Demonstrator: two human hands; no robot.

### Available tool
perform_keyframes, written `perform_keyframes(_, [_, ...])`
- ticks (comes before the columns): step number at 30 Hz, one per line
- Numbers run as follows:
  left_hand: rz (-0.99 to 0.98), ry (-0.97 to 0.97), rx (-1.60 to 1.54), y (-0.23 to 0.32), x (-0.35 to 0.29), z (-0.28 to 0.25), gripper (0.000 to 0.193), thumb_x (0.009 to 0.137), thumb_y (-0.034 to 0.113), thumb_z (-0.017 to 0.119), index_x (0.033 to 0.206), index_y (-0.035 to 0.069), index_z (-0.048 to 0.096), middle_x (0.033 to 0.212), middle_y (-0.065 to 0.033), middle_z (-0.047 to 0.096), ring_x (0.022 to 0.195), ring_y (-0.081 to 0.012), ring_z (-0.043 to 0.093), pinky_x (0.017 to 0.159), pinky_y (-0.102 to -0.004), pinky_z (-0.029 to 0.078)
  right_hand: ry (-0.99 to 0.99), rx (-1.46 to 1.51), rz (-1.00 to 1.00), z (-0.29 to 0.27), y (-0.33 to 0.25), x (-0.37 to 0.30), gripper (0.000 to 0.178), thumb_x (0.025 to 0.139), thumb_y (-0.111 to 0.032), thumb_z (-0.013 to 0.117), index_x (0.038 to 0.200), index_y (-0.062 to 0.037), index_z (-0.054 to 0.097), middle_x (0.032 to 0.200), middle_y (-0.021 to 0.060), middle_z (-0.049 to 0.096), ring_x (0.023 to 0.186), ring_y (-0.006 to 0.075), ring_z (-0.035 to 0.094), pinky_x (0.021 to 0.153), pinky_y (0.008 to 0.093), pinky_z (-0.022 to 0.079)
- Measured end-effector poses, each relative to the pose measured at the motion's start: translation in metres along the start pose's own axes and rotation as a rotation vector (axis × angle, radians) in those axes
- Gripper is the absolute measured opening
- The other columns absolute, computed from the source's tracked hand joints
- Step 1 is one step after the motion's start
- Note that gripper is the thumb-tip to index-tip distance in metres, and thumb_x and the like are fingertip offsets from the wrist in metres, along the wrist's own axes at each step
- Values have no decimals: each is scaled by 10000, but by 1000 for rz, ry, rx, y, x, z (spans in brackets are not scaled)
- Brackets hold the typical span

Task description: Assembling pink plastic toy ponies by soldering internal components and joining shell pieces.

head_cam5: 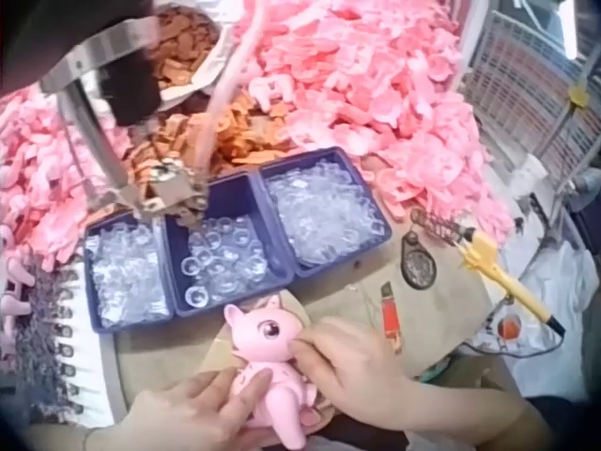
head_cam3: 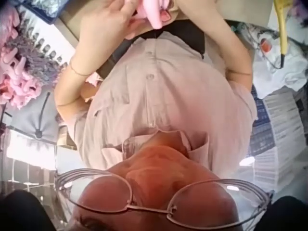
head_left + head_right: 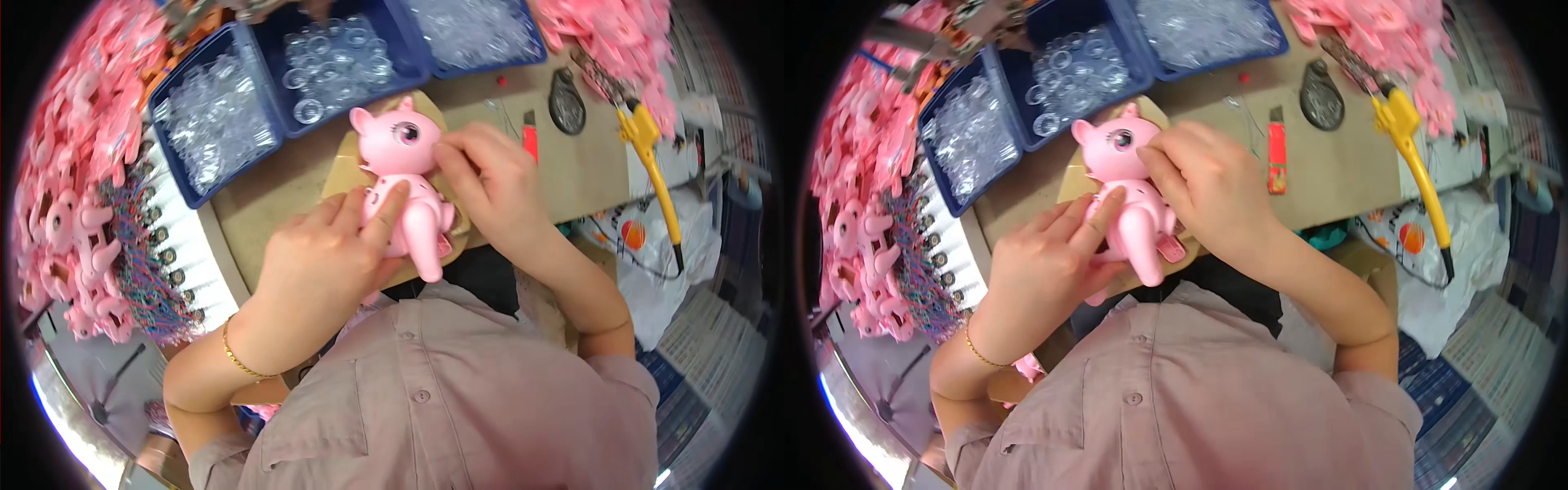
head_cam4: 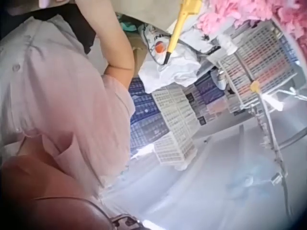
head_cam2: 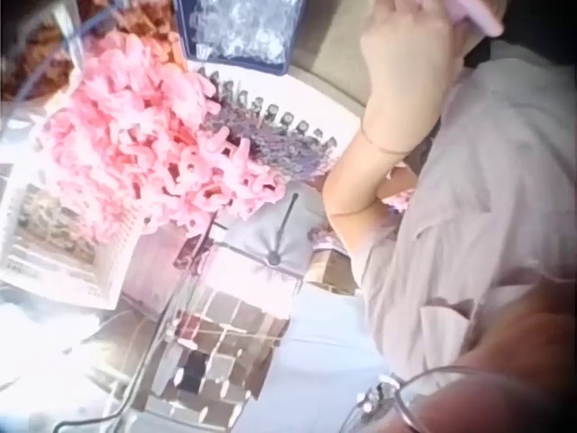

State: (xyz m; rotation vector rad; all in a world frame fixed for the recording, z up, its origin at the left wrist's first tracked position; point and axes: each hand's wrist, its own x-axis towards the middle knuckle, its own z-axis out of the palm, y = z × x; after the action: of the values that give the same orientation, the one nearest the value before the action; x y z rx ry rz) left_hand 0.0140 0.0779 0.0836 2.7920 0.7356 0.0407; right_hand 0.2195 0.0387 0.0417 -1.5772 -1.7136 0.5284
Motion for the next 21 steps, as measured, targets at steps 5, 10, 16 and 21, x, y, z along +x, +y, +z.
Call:
perform_keyframes(5, [-86,-29,4,6,-4,1,609,753,347,689,1277,76,535,1043,-57,577,873,-175,604,627,-272,509,70,-153,-220,36,-5,67,111,877,-103,585,912,0,605,771,114,598,692,287,589,627,352,468])
perform_keyframes(10, [-79,3,-35,2,-11,2,596,770,346,681,1277,70,532,933,-54,555,792,-169,590,583,-266,497,-27,-329,-42,51,-18,73,141,914,-141,545,968,-23,601,812,120,604,771,288,612,696,342,481])
perform_keyframes(16, [12,160,-192,-15,-11,12,511,781,285,654,1203,13,562,878,-99,578,763,-218,595,612,-304,514,0,234,243,13,-3,71,194,941,-164,532,989,1,622,792,80,597,739,133,573,703,272,464])
perform_keyframes(21, [-49,144,-278,-14,-17,12,509,780,314,687,1169,8,563,898,-120,582,830,-264,604,649,-340,521,-306,-89,193,-13,-5,46,284,873,-230,613,1009,16,653,903,106,617,821,172,598,738,296,471])
